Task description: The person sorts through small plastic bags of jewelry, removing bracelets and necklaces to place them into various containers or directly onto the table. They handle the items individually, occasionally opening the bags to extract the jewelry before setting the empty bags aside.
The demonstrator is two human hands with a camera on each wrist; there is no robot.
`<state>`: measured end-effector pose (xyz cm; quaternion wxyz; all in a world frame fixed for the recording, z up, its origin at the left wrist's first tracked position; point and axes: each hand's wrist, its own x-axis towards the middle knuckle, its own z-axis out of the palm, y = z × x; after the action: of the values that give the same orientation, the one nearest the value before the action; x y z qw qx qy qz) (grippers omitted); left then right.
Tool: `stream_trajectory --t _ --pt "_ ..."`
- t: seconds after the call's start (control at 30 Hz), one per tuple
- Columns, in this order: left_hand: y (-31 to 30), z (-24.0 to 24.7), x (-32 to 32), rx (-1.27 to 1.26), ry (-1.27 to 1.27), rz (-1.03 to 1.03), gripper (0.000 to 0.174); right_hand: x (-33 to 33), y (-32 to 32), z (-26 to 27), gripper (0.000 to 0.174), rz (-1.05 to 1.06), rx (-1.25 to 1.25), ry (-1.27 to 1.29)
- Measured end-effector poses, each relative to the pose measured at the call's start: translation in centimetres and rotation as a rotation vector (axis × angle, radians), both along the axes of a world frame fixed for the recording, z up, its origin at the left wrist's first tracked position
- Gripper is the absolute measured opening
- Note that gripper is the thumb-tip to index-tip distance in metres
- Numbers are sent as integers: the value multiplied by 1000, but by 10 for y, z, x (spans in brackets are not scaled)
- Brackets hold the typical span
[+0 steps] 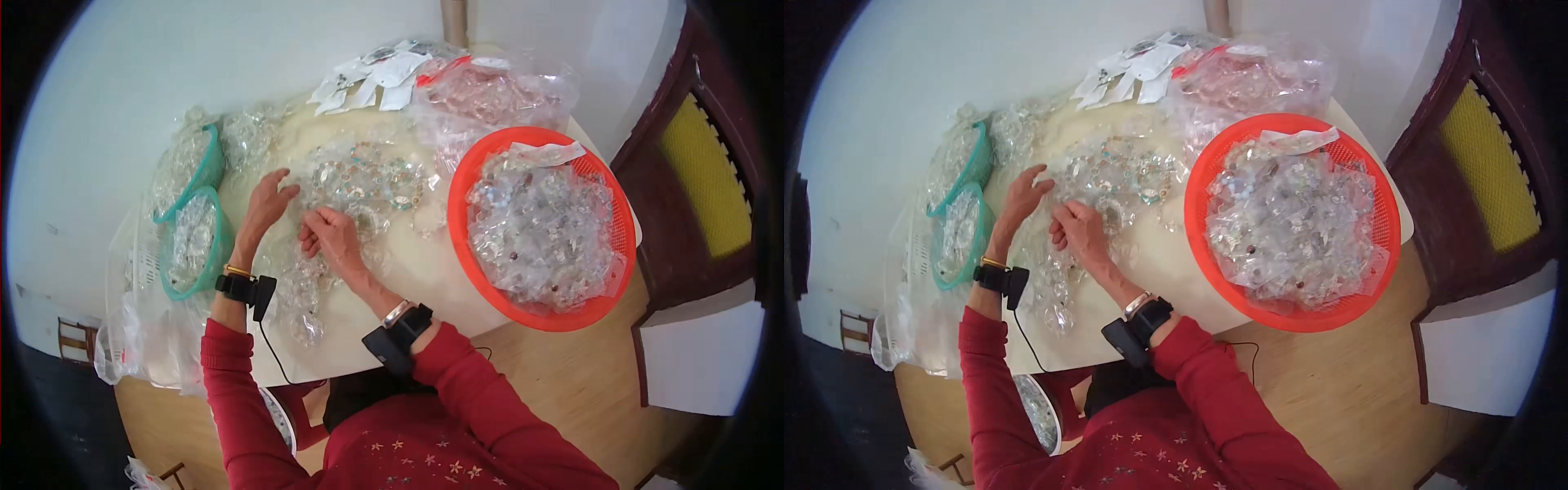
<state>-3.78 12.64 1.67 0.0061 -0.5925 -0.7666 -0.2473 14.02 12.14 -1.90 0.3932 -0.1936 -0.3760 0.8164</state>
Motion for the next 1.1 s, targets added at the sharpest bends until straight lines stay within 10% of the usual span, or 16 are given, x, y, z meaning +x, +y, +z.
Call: stream_trajectory --t 0.17,0.37,0.7,0.8,0.87,1.1 --pt "-32 -22 8 24 -244 -53 41 7 -5 5 22 -63 68 -92" --pt "-37 -54 3 366 -146 -85 36 19 -14 25 15 -496 961 -464" --pt "-37 -56 9 465 -73 -99 23 55 113 102 18 -153 1974 -1584" --pt "-39 -57 12 450 -73 -50 23 81 141 84 14 90 1954 -1793" --pt "-39 -57 14 454 -87 -34 23 80 139 77 22 680 1764 -2169" --pt "-39 -57 13 406 -116 -20 23 76 149 68 22 668 1093 -1966"
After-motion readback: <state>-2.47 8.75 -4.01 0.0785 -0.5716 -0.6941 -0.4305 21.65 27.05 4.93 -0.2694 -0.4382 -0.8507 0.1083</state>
